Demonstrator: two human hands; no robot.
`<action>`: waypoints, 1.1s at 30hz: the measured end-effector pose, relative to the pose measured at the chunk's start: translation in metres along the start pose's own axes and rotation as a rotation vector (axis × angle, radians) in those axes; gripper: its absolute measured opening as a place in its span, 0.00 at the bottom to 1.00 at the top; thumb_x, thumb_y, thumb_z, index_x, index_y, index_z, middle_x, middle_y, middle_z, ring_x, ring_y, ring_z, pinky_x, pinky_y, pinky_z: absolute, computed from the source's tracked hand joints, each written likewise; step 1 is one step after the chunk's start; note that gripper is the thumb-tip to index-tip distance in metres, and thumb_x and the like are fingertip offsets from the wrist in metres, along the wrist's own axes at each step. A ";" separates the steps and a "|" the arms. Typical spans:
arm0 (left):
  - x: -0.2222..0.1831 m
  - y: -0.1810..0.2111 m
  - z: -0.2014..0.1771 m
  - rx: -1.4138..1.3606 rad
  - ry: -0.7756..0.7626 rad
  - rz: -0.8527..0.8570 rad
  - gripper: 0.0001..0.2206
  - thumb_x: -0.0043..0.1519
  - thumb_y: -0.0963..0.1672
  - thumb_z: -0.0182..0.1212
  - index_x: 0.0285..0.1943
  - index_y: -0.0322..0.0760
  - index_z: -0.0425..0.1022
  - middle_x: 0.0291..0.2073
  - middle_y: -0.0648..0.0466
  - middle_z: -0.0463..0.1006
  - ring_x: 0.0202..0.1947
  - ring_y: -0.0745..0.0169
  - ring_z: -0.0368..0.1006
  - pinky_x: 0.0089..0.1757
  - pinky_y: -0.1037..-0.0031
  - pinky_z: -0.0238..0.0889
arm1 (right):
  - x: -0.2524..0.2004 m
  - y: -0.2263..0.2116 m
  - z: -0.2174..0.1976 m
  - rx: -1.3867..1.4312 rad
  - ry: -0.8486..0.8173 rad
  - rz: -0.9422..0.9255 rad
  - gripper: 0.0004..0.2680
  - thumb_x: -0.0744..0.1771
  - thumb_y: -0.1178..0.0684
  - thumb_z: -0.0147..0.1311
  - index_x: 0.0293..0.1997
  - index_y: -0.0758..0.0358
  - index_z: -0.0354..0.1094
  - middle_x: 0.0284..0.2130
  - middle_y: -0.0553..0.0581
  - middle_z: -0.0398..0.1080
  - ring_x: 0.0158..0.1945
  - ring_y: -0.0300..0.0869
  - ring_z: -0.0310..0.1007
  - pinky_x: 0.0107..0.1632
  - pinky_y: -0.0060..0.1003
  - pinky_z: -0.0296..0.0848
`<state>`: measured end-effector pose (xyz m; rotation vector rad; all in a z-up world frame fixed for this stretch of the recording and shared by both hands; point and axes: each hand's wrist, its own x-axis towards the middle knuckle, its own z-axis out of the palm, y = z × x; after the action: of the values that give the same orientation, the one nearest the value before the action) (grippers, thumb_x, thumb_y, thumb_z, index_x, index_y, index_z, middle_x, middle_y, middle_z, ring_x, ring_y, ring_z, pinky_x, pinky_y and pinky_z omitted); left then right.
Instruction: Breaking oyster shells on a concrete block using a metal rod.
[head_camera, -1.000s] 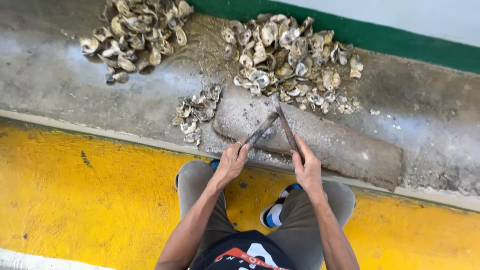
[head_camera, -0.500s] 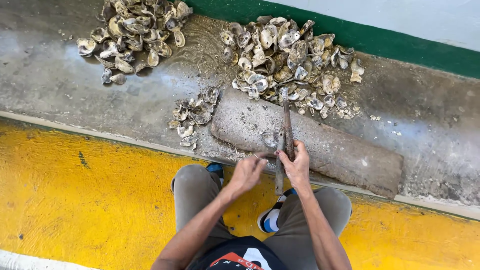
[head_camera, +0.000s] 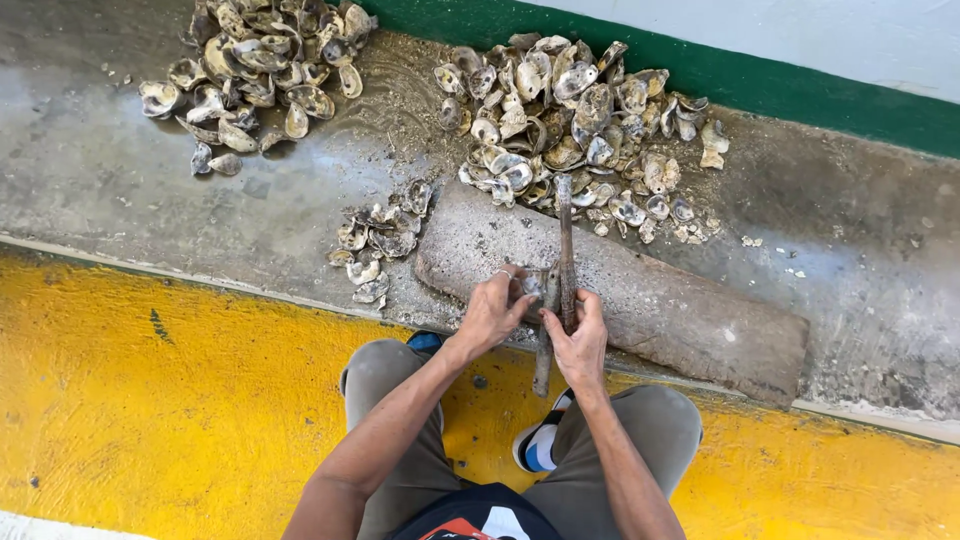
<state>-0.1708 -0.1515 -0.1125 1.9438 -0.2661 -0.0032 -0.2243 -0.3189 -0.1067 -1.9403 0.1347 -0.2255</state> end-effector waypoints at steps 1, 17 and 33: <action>0.002 0.002 -0.001 -0.001 0.003 -0.004 0.16 0.59 0.42 0.68 0.52 0.27 0.73 0.33 0.40 0.81 0.33 0.49 0.80 0.35 0.62 0.74 | 0.002 -0.004 0.001 -0.001 -0.005 0.001 0.18 0.65 0.56 0.64 0.56 0.70 0.60 0.38 0.61 0.78 0.40 0.37 0.76 0.42 0.32 0.74; 0.061 0.011 -0.016 -0.172 -0.148 -0.171 0.09 0.60 0.43 0.69 0.43 0.30 0.80 0.29 0.47 0.83 0.27 0.64 0.78 0.32 0.72 0.74 | 0.050 -0.038 -0.020 0.108 -0.144 0.062 0.13 0.67 0.58 0.58 0.54 0.68 0.60 0.33 0.57 0.75 0.30 0.35 0.70 0.29 0.31 0.66; 0.100 -0.032 -0.001 0.012 -0.178 -0.050 0.07 0.62 0.37 0.55 0.42 0.28 0.79 0.34 0.43 0.83 0.27 0.57 0.80 0.32 0.71 0.78 | 0.069 -0.026 -0.020 0.123 -0.068 0.200 0.13 0.67 0.58 0.58 0.55 0.67 0.61 0.26 0.55 0.71 0.18 0.32 0.60 0.17 0.30 0.56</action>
<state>-0.0668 -0.1577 -0.1295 1.9644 -0.3357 -0.2082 -0.1617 -0.3412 -0.0687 -1.7961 0.2626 -0.0343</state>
